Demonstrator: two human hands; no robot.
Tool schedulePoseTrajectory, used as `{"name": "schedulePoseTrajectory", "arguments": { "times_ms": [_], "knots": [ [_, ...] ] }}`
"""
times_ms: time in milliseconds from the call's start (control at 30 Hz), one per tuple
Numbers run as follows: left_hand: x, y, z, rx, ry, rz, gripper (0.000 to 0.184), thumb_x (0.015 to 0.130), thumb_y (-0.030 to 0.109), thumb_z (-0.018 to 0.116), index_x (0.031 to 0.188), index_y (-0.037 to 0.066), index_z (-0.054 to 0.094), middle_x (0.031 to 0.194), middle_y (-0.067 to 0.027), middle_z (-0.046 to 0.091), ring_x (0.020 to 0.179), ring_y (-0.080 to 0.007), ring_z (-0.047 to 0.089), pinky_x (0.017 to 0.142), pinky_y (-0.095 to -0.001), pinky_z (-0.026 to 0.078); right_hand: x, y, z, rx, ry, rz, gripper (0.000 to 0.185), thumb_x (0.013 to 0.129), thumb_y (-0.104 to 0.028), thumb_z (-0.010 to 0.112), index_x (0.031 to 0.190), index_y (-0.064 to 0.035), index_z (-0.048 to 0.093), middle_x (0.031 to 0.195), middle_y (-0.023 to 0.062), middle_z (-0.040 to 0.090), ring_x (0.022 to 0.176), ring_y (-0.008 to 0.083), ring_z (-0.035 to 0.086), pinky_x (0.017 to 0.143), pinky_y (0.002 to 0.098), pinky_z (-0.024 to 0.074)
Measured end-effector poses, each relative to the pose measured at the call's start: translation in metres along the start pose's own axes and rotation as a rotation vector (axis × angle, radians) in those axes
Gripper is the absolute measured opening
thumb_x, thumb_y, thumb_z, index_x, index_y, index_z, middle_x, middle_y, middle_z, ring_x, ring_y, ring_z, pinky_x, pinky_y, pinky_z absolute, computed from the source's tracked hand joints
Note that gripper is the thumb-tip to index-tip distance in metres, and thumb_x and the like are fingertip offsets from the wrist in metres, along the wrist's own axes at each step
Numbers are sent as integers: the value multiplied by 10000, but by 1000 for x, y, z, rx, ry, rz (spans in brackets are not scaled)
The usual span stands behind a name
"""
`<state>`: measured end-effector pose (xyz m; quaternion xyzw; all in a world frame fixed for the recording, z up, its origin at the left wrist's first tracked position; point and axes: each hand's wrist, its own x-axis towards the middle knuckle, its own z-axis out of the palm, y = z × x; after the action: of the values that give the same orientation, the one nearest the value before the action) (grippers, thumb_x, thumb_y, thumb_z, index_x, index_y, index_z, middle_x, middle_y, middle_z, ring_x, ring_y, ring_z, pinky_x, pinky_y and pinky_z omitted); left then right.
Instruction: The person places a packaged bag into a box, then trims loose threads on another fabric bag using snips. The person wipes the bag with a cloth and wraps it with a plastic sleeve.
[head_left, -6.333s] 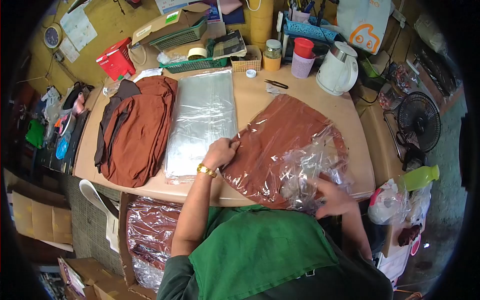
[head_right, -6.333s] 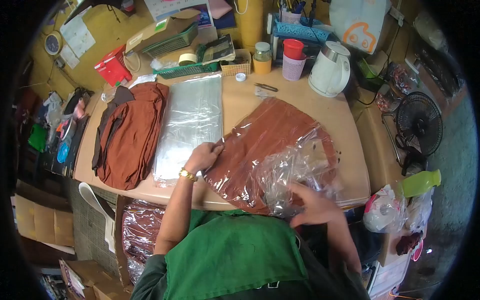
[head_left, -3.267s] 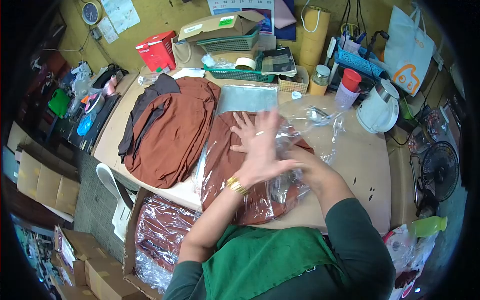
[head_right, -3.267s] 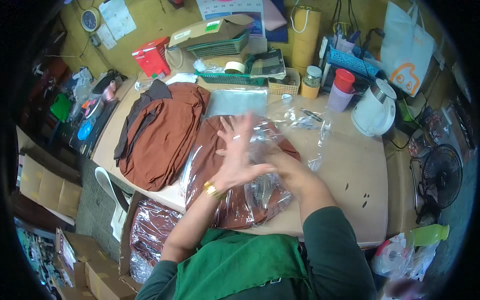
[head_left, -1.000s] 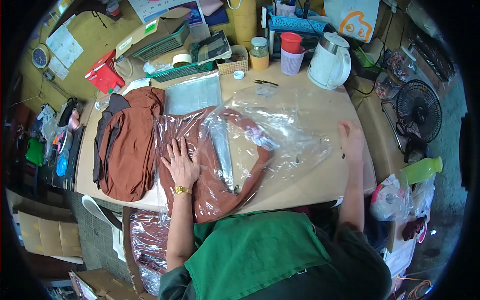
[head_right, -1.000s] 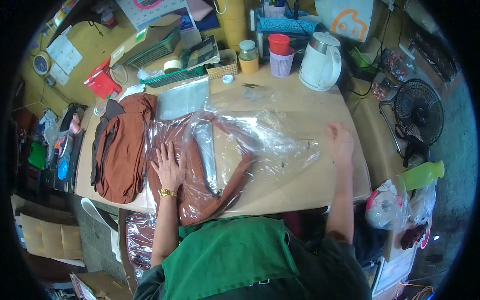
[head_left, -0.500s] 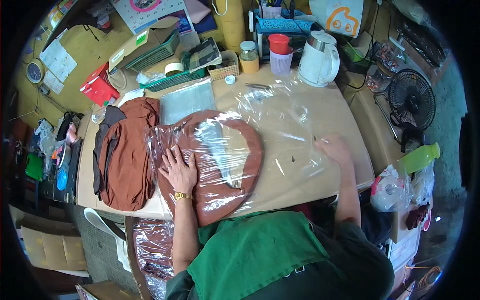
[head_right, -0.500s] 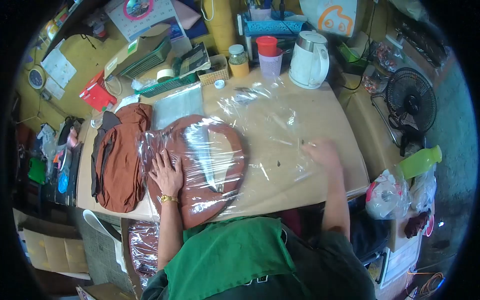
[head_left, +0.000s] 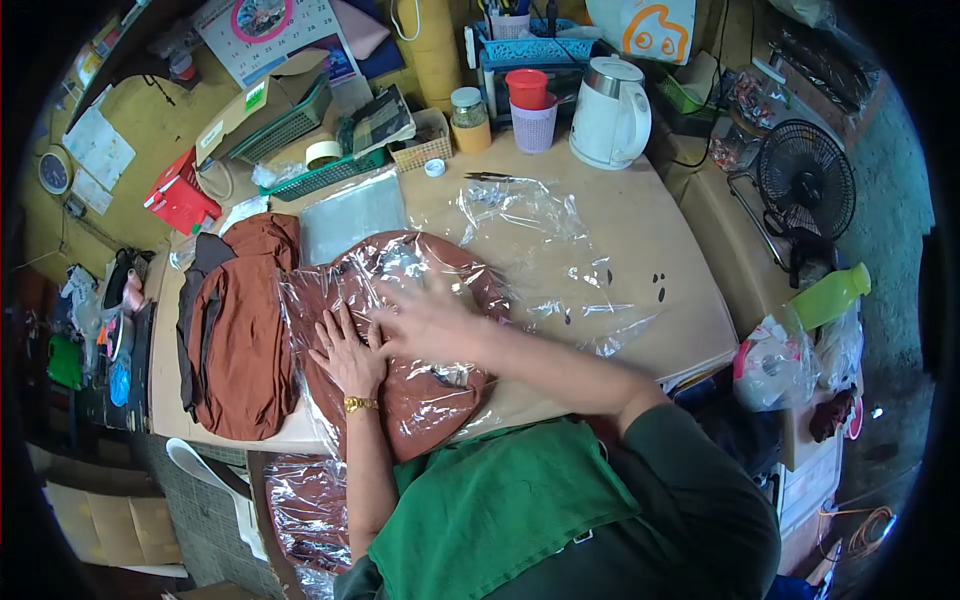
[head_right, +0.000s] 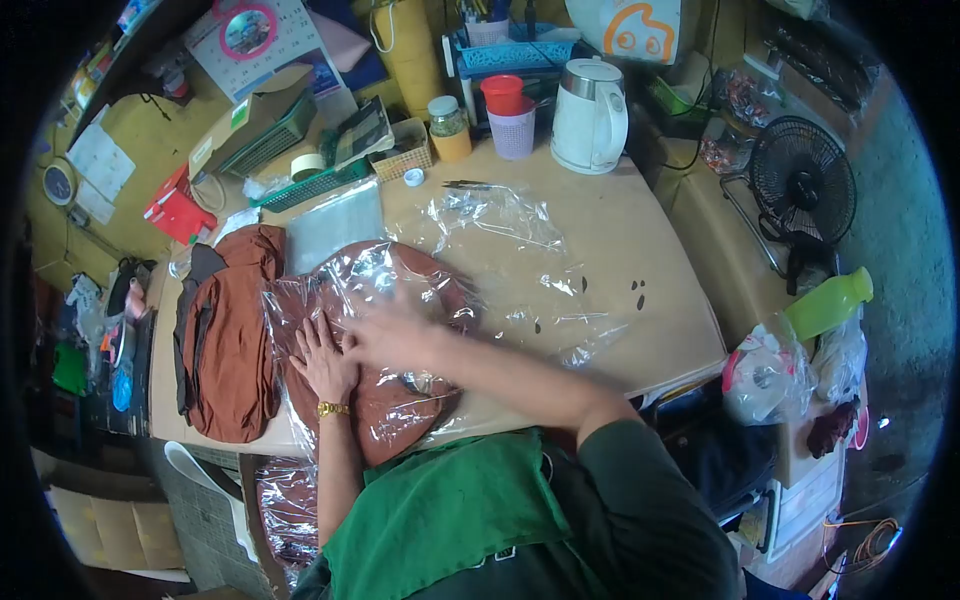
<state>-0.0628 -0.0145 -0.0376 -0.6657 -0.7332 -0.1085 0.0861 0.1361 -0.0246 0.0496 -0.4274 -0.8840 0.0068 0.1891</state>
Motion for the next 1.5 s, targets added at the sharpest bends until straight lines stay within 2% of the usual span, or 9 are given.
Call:
{"name": "schedulePoseTrajectory", "arguments": {
  "times_ms": [100, 167, 333, 500, 667, 900, 1067, 1333, 1500],
  "knots": [
    [-2, 4, -14, -51, -22, -56, 708, 954, 568, 437, 1534, 178, 323, 1578, -156, 304, 1469, -366, 237, 1140, -656, 145, -28, 93, -20, -81, -154, 425, 460, 913, -395, 545, 1315, -177, 600, 1440, 181, 468, 1354, 328, 414, 1050, 679, 261],
    [-2, 4, -16, -53, -24, -59, 706, 954, 567, 439, 1529, 172, 333, 1579, -157, 302, 1466, -369, 242, 1142, -654, 142, -84, 191, -8, -653, -157, 671, 551, 933, -486, 504, 1361, -143, 552, 1417, 166, 487, 1336, 317, 424, 1044, 641, 296],
    [-2, 6, -18, -62, -30, -75, 701, 954, 559, 442, 1528, 171, 337, 1582, -156, 297, 1469, -362, 239, 1150, -642, 132, -145, 199, -58, -105, 11, 1234, 875, 868, -704, 477, 1304, 51, 548, 1396, 188, 482, 1304, 409, 409, 1052, 636, 280],
    [1, 2, -14, -80, -55, -84, 712, 940, 556, 460, 1528, 171, 344, 1591, -148, 280, 1481, -344, 215, 1153, -642, 113, -120, 138, 29, -52, 43, 666, 650, 831, -433, 702, 1206, 77, 556, 1249, 209, 565, 1190, 358, 519, 978, 474, 409],
    [-1, -35, -36, -534, -59, -90, 690, 987, 535, 447, 1541, 152, 296, 1584, -212, 252, 1490, -411, 116, 1141, -661, 105, -67, 155, -65, 648, 265, 961, 296, 841, -81, 614, 1127, -30, 557, 857, 117, 623, 799, 204, 615, 691, 393, 491],
    [-45, -36, -55, -1460, -95, -205, 615, 1044, 416, 401, 1550, 97, 259, 1582, -153, 272, 1453, -275, 280, 1178, -407, 238, 72, 65, -257, 1019, 525, 51, 244, 1003, -259, 537, 1125, -48, 558, 914, 7, 613, 842, 135, 640, 685, 275, 516],
    [-66, 19, -32, -1928, -412, -341, 667, 1037, 436, 428, 1551, 78, 198, 1501, -148, 379, 1388, -261, 357, 1127, -347, 326, 155, 27, -238, 815, 369, 56, 274, 1002, -296, 530, 1103, -44, 566, 905, 33, 630, 857, 158, 651, 689, 306, 520],
    [-52, 1, -38, -2233, -589, -497, 532, 1035, 293, 471, 1484, 45, 333, 1458, -128, 446, 1298, -200, 447, 1095, -325, 362, 109, 63, -333, 542, 786, 80, 331, 1000, -357, 520, 1068, -38, 579, 889, 74, 658, 882, 196, 668, 696, 357, 525],
    [-28, -71, -117, -1480, 133, -124, 350, 992, 94, 560, 1324, -16, 574, 1348, -124, 589, 1162, -164, 576, 1022, -298, 436, -20, 161, -295, 87, 800, 578, 371, 999, -394, 513, 1046, -34, 587, 880, 99, 676, 897, 220, 680, 700, 388, 529]
  ]
}}
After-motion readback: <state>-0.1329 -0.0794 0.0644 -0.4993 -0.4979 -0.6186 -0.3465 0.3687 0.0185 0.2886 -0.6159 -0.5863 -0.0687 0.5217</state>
